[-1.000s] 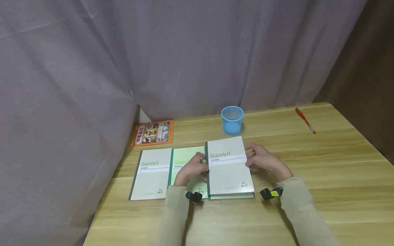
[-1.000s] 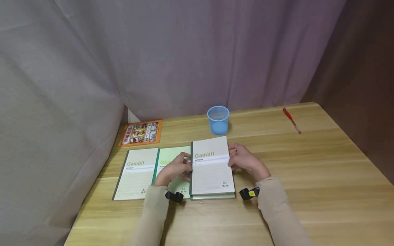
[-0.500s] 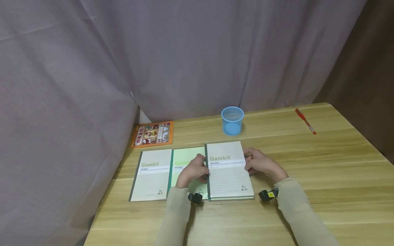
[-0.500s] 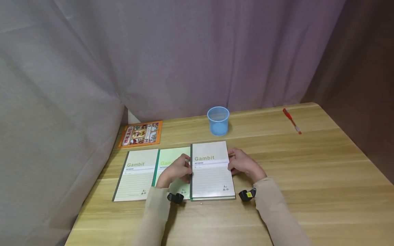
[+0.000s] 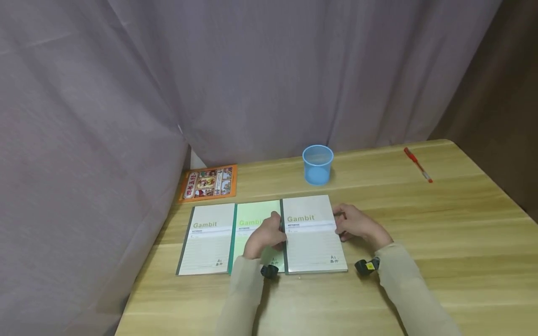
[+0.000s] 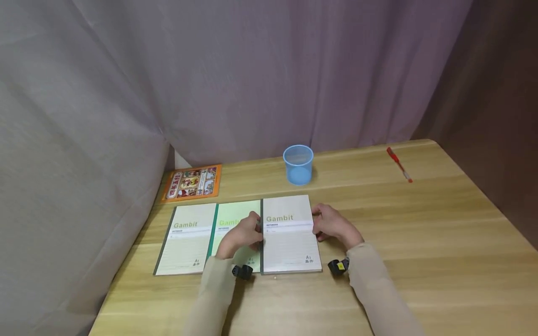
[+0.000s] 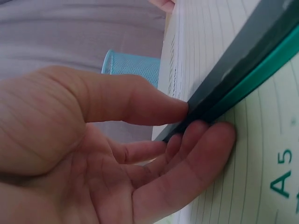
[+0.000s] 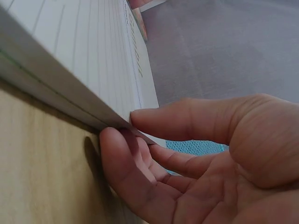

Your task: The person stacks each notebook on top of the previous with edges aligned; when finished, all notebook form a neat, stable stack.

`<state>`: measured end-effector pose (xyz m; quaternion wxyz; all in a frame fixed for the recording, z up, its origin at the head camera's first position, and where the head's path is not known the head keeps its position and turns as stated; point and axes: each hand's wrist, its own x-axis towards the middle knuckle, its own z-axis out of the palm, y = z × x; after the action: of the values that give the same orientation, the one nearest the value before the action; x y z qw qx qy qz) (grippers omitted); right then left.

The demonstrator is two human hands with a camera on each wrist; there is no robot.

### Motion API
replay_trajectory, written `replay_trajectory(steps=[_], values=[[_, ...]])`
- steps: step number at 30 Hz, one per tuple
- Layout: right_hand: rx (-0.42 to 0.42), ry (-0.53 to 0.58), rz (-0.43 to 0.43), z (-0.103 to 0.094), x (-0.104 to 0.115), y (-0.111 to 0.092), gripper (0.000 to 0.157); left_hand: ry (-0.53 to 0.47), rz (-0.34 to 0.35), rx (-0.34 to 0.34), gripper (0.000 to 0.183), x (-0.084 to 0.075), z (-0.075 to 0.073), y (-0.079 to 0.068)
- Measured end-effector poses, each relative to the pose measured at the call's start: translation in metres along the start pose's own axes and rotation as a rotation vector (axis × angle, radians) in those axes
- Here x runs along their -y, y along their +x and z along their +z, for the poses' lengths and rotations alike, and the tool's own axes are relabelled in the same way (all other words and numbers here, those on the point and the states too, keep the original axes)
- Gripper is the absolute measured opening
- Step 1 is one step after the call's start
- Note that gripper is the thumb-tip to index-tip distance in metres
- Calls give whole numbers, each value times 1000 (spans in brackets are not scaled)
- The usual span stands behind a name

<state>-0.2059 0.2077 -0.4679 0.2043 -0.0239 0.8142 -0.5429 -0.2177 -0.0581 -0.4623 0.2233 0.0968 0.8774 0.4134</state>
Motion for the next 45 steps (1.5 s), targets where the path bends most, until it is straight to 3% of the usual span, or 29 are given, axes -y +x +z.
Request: replay_trajectory(steps=[9,17,24,34,45], values=[[9,-14,3,-2,3,-1,59,44,5,3,45,-5,-1,2],[0,-16,3,-5,2,-4,62,31,16,-3,38,-6,3,1],[-10,-64,12,-8,2,-9,60,34,-16,-8,41,-9,8,1],[-148,-158,-25,6,27,-9,51,111,-110,-132,39,-17,1,-6],[-137,-82,-147,35,60,2,49,32,-3,-269,42,-3,-27,-20]])
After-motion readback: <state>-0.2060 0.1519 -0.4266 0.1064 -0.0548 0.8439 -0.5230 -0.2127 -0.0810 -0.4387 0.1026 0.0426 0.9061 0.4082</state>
